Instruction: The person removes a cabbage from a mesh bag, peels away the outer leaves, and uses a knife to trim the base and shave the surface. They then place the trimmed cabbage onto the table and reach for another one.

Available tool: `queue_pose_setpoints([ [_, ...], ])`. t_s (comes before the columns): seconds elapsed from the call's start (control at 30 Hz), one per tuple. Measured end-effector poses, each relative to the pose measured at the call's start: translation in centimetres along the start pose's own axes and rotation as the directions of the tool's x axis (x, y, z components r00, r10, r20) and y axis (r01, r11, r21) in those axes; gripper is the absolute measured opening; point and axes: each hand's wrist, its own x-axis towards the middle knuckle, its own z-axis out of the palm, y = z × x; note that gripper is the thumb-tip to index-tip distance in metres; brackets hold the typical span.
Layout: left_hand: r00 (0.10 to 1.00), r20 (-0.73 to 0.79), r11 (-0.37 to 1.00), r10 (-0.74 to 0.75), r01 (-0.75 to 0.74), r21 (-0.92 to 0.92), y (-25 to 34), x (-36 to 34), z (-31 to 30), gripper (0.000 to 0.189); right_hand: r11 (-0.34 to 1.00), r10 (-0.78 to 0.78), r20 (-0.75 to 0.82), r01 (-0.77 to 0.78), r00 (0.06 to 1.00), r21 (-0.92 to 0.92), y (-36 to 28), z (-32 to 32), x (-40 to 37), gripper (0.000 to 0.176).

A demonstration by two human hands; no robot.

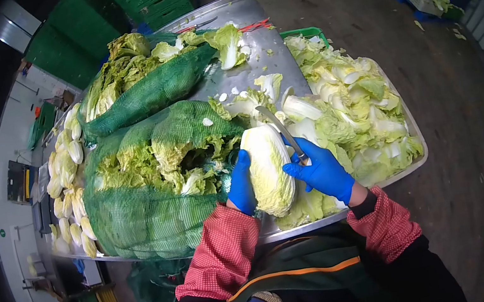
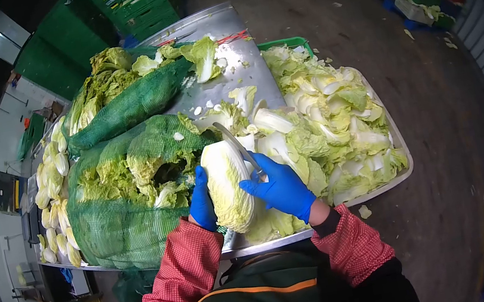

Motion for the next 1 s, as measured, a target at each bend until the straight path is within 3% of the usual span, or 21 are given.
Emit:
queue_pose_setpoints([
  [0.07, 1.0, 0.017, 1.0, 0.0, 0.0, 0.005, -0.4, -0.1, -0.4, 0.071, 0.996, -0.067, 0.012, 0.068, 0.998, -0.058, 0.4, 0.1, 0.0, 0.053],
  [0.17, 0.998, 0.056, 0.999, -0.023, 0.024, -0.022, 0.2, -0.5, 0.5, 0.077, 0.996, -0.072, -0.082, 0.067, 0.994, -0.062, 0.3, 0.7, 0.0, 0.055],
  [0.23, 0.999, 0.032, 0.998, -0.036, 0.038, -0.048, 0.3, -0.8, 0.5, 0.079, 0.985, -0.025, -0.115, 0.005, 0.993, -0.172, 2.3, -0.3, 0.9, 0.053],
  [0.3, 1.0, 0.01, 1.0, -0.009, 0.009, -0.001, 0.2, -0.8, 0.4, 0.079, 0.925, -0.05, -0.191, -0.027, 0.98, -0.379, 3.0, -1.2, 1.5, 0.055],
  [0.37, 0.995, -0.095, 0.99, 0.033, -0.02, 0.14, 0.2, -1.3, 1.3, 0.074, 0.884, -0.142, -0.208, 0.029, 0.968, -0.466, 2.1, -1.1, 0.7, 0.061],
  [0.4, 0.994, -0.071, 0.98, 0.081, -0.067, 0.188, 0.0, -1.0, 1.0, 0.071, 0.86, -0.186, -0.215, 0.053, 0.959, -0.508, 1.1, -1.0, 0.2, 0.064],
  [0.43, 0.991, -0.046, 0.966, 0.124, -0.11, 0.234, -0.4, -0.5, 0.5, 0.069, 0.894, -0.181, -0.175, 0.088, 0.968, -0.44, 0.3, -0.8, -0.1, 0.071],
  [0.53, 0.976, -0.004, 0.925, 0.218, -0.205, 0.319, -0.7, -0.3, 1.2, 0.056, 0.851, -0.169, -0.084, 0.102, 0.982, -0.515, -1.1, 0.3, -0.7, 0.073],
  [0.7, 0.925, 0.096, 0.682, 0.367, -0.338, 0.649, -2.0, 1.1, -1.2, 0.059, 0.847, -0.164, -0.106, 0.085, 0.981, -0.524, 0.3, 0.5, -0.4, 0.079],
  [0.8, 0.905, 0.085, 0.661, 0.417, -0.366, 0.655, -2.4, 0.8, -0.7, 0.053, 0.85, -0.17, -0.113, 0.087, 0.979, -0.52, 1.2, 0.4, 0.0, 0.074],
  [0.9, 0.869, 0.091, 0.554, 0.486, -0.387, 0.737, -2.7, 0.6, -0.1, 0.051, 0.832, -0.143, -0.164, 0.029, 0.976, -0.554, 1.3, 0.8, 0.3, 0.068],
  [1.0, 0.907, 0.061, 0.535, 0.417, -0.299, 0.79, -2.1, 0.7, -0.3, 0.051, 0.858, -0.119, -0.198, 0.001, 0.973, -0.513, 1.3, 0.7, 0.5, 0.061],
])
